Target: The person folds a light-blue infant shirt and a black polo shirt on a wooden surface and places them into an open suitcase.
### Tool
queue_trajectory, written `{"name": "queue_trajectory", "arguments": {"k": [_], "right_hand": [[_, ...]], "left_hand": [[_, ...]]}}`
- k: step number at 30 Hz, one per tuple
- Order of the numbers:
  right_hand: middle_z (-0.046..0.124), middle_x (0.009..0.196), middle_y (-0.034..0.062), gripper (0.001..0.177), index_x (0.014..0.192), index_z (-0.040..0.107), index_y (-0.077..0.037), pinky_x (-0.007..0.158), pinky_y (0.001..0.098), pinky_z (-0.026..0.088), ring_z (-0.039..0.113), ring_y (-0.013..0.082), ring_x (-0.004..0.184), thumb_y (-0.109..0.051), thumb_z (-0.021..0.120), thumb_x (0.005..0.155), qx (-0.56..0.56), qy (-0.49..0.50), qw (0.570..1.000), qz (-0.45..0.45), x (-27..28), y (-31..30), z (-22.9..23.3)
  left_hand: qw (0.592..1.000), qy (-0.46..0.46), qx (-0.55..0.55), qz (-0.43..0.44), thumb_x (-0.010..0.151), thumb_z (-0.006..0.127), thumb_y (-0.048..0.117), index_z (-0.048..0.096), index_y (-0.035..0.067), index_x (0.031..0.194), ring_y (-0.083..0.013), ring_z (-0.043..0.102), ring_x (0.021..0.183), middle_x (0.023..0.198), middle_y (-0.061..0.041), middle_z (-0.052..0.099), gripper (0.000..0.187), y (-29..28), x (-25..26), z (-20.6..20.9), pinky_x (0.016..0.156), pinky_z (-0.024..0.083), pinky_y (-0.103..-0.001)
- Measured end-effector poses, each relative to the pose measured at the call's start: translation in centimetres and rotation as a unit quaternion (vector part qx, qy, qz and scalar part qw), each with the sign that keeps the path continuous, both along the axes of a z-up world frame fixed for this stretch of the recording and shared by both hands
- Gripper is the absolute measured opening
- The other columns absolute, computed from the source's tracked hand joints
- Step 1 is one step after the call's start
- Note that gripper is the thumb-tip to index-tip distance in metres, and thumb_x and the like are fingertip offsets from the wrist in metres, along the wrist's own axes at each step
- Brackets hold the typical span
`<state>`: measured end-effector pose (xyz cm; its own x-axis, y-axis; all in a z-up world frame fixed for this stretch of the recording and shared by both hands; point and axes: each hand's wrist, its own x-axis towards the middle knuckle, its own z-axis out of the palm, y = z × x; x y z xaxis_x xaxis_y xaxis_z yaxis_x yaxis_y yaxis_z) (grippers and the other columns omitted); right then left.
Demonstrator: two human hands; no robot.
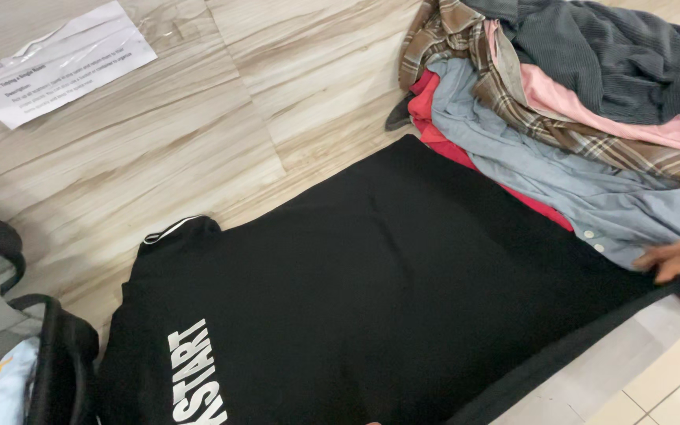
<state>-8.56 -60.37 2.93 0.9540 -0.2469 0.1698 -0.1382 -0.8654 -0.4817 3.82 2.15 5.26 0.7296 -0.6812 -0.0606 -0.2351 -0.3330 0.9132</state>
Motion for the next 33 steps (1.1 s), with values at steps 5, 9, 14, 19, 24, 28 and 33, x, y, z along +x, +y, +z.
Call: {"name": "queue_trajectory", "arguments": {"k": [5, 9, 14, 19, 24, 28, 33], "right_hand": [[0.069, 0.102, 0.001, 0.025, 0.107, 0.076, -0.01, 0.085, 0.0294, 0.05, 0.063, 0.0135, 0.096, -0.013, 0.077, 0.082, 0.199, -0.153, 0.964, -0.086, 4.4, 3.8, 5.5], [0.072, 0.098, 0.0039, 0.026, 0.115, 0.074, -0.004, 0.076, 0.027, 0.048, 0.062, 0.0123, 0.087, -0.013, 0.073, 0.091, 0.306, -0.171, 0.932, -0.092, 7.8, 7.6, 10.3], [0.073, 0.099, 0.0031, 0.029, 0.118, 0.072, -0.002, 0.079, 0.0251, 0.051, 0.064, 0.0106, 0.088, -0.013, 0.075, 0.092, 0.249, -0.195, 0.949, 0.024, 19.5, 9.1, 9.2], [0.076, 0.088, 0.012, 0.039, 0.12, 0.072, -0.009, 0.075, 0.0341, 0.054, 0.072, 0.0225, 0.077, -0.01, 0.081, 0.083, 0.053, -0.129, 0.988, -0.06, 24.2, 9.8, 4.8], [0.076, 0.093, 0.01, 0.043, 0.127, 0.067, -0.012, 0.075, 0.0351, 0.057, 0.075, 0.0242, 0.081, -0.006, 0.071, 0.085, 0.043, -0.186, 0.981, -0.011, 22.8, 9.9, 4.5], [0.075, 0.099, 0.0102, 0.032, 0.122, 0.067, -0.014, 0.077, 0.0426, 0.055, 0.072, 0.0318, 0.088, -0.008, 0.07, 0.091, -0.106, -0.201, 0.972, -0.055, 22.6, 11.2, 5.1], [0.07, 0.114, 0.009, 0.026, 0.12, 0.07, -0.02, 0.083, 0.0422, 0.056, 0.07, 0.0308, 0.101, -0.015, 0.067, 0.095, -0.234, -0.134, 0.957, -0.104, 22.0, 14.2, 5.5]], "left_hand": [[0.998, 0.059, -0.019, 0.019, 0.089, 0.076, 0.017, 0.077, 0.001, 0.102, -0.0089, 0.066, 0.076, 0.083, -0.005, 0.073, 0.021, 1.1, 1.1, 3.5, 0.07, 0.052, -0.028], [0.995, 0.084, -0.047, 0.042, 0.087, 0.077, 0.016, 0.077, 0.0, 0.1, -0.0073, 0.066, 0.073, 0.08, -0.004, 0.074, 0.021, 1.7, 2.0, 6.0, 0.068, 0.053, -0.025], [0.994, 0.033, -0.097, 0.046, 0.091, 0.074, 0.018, 0.074, -0.002, 0.104, -0.0053, 0.068, 0.074, 0.083, -0.001, 0.075, 0.024, 1.6, 10.4, 10.2, 0.069, 0.054, -0.021], [0.978, -0.106, 0.127, 0.128, 0.084, 0.078, 0.019, 0.072, 0.009, 0.115, -0.012, 0.054, 0.058, 0.074, -0.002, 0.069, 0.033, 1.0, 15.3, 9.2, 0.058, 0.047, -0.028], [0.976, -0.152, 0.118, 0.096, 0.083, 0.078, 0.023, 0.074, 0.013, 0.115, -0.0118, 0.056, 0.06, 0.075, -0.002, 0.069, 0.034, 1.6, 15.2, 7.3, 0.061, 0.051, -0.028], [0.959, -0.196, 0.165, 0.121, 0.083, 0.076, 0.032, 0.074, 0.018, 0.113, -0.0136, 0.06, 0.062, 0.084, 0.001, 0.071, 0.033, 1.3, 14.3, 7.4, 0.063, 0.054, -0.03], [0.958, -0.175, 0.177, 0.141, 0.085, 0.074, 0.034, 0.073, 0.02, 0.116, -0.0165, 0.064, 0.061, 0.097, 0.002, 0.075, 0.034, 1.2, 13.9, 7.4, 0.066, 0.055, -0.03]]}}
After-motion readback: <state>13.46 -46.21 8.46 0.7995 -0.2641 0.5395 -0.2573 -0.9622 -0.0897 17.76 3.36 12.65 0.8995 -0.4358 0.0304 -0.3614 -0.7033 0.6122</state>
